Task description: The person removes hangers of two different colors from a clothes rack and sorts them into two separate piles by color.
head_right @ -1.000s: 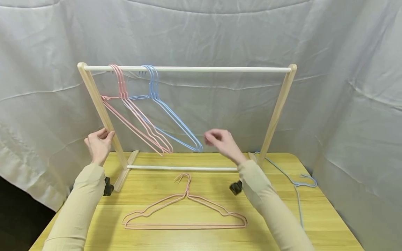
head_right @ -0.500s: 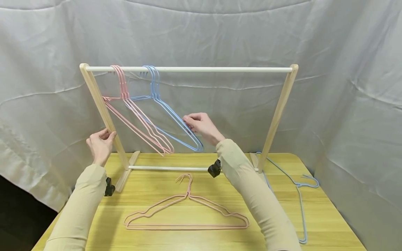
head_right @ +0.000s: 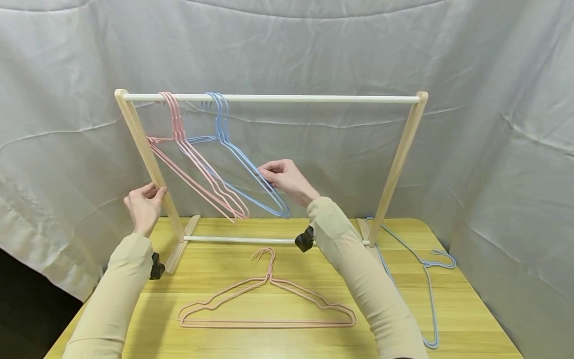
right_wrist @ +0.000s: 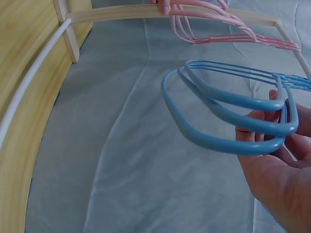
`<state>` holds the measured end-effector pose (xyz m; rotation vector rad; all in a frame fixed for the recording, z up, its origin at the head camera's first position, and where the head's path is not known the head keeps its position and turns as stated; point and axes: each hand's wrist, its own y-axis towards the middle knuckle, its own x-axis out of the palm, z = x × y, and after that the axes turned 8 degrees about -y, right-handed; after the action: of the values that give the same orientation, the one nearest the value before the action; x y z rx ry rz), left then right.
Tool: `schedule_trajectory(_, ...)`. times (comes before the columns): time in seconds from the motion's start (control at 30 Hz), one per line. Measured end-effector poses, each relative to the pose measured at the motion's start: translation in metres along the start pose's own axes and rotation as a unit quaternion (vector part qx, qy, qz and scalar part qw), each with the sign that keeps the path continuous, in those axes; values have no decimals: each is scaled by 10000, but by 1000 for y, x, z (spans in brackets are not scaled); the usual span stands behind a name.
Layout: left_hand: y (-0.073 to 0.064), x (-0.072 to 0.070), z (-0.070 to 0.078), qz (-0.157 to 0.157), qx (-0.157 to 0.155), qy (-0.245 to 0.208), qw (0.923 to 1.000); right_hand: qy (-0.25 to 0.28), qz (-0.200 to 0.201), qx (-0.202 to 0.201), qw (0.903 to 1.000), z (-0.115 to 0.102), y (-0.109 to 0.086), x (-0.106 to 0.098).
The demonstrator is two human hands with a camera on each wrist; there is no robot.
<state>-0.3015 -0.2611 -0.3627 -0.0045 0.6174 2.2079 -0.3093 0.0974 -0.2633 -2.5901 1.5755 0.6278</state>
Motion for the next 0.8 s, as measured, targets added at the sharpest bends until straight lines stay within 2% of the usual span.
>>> schedule_trajectory(0.37,-1,-1,1,-76,-90,-31,9999,-586,-51,117,9982,-5,-3,-3)
schedule_trajectory(0.5,-1,-1,2,-40,-60,-22,10000,-466,-64,204,9987,-9,-5,-3)
schedule_trajectory(0.67,-1,-1,2,-64,-58,-17,10000,-207,361,114,9991,-11,-8,1)
schedule_trajectory(0.8,-2,0,2,-85,-84,-29,9999,-488,934,-160,9943,-12,-8,7)
